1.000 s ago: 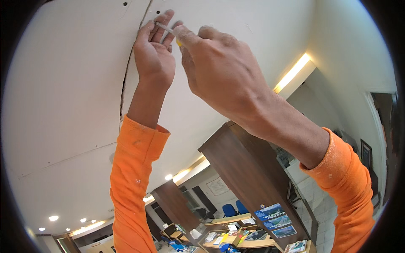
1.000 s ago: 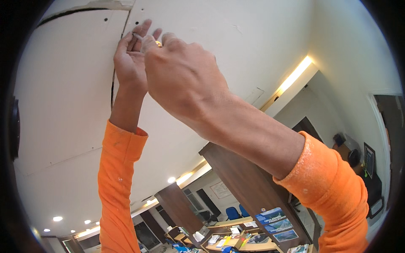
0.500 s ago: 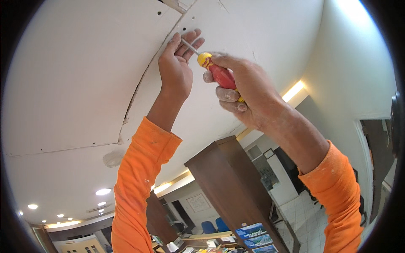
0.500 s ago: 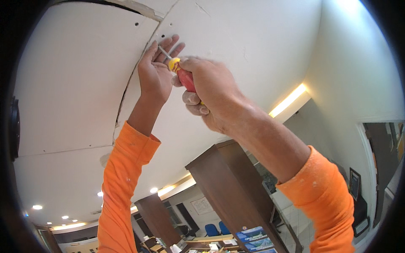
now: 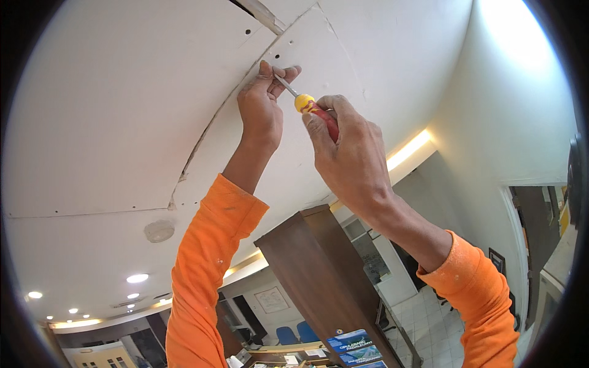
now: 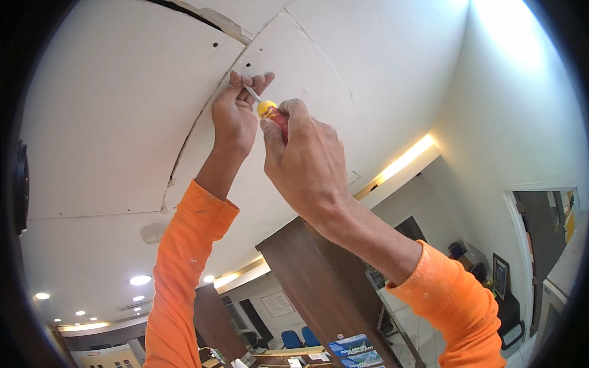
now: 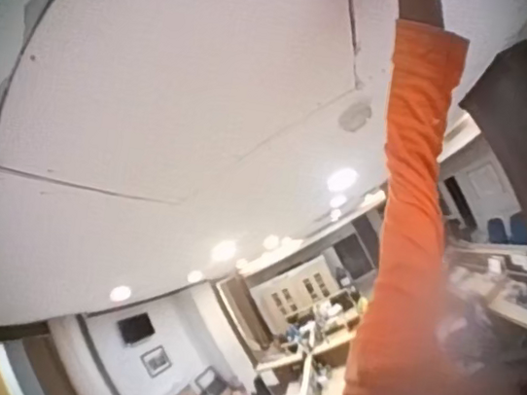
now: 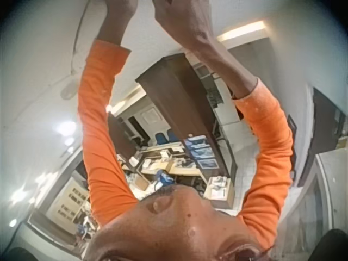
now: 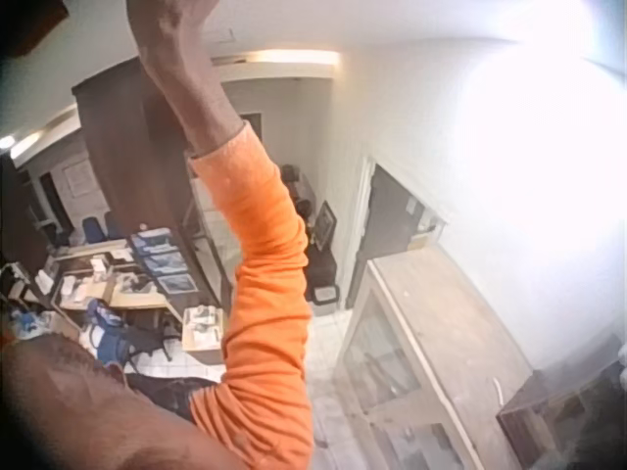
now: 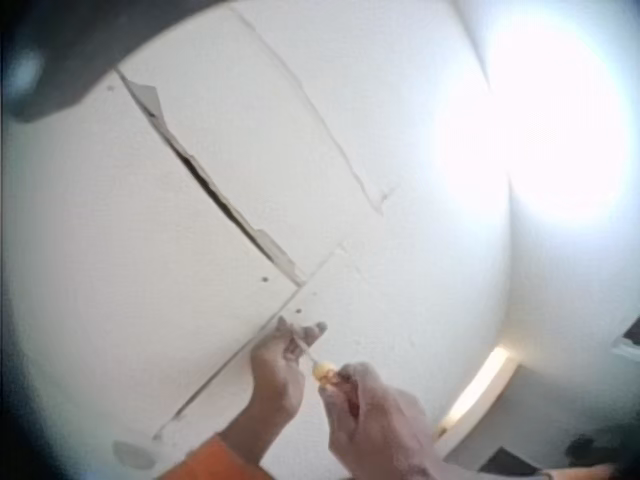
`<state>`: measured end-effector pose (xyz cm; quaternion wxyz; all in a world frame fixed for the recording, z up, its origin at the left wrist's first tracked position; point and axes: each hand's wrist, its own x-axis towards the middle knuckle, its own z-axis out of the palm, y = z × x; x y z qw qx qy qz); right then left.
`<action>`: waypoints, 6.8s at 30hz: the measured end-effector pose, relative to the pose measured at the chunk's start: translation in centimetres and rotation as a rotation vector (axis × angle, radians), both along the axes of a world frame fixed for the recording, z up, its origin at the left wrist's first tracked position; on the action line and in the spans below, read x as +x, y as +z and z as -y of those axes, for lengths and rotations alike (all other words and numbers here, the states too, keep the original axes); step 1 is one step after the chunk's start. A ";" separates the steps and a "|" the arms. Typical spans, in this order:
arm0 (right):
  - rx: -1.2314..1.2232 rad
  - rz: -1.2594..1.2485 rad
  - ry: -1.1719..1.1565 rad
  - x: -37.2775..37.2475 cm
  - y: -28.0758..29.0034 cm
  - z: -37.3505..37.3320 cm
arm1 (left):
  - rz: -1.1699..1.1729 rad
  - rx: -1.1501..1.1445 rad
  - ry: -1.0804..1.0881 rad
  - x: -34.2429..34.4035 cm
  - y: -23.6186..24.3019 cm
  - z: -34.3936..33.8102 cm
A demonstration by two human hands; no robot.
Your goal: The person climbs a stepladder in an office and uses a screwdriver to pry and remove a section of the ceiling panel. They work on the seam between panels, lifting and detaching the panel from its mounting.
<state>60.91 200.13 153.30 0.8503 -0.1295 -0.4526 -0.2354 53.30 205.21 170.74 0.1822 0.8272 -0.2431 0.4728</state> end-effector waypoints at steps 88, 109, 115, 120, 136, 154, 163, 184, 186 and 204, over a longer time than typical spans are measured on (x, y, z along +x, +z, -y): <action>-0.094 0.061 0.397 -0.3 1.0 0.9 | -0.014 0.025 -0.009 0.4 -0.6 0.5; -0.057 0.017 0.170 -1.1 0.2 0.3 | -0.145 0.039 -0.097 -0.3 -0.5 1.0; -0.028 0.004 0.047 -1.3 0.0 1.1 | -0.158 0.020 -0.011 -0.1 -0.7 0.9; -0.033 -0.006 0.003 -0.8 0.0 0.9 | -0.159 0.002 0.017 0.0 -1.0 1.4; -0.019 0.019 -0.096 -0.4 0.4 0.1 | -0.085 0.004 -0.082 0.5 -0.8 1.4; 0.013 -0.112 -0.773 -0.5 0.6 0.1 | -0.078 0.021 -0.054 0.2 -0.5 0.9; -0.083 0.243 1.343 1.3 1.2 0.8 | 0.002 0.043 -0.040 0.8 0.0 0.2; -0.019 -0.004 0.255 0.2 0.4 -0.9 | 0.005 0.121 -0.035 0.9 0.5 -0.6; 0.049 -0.084 -0.370 -0.6 0.4 -1.3 | 0.006 0.120 -0.041 1.0 0.4 -0.7; -0.127 -0.026 -0.200 1.1 1.8 -0.1 | 0.026 0.112 -0.031 1.4 -0.1 -0.5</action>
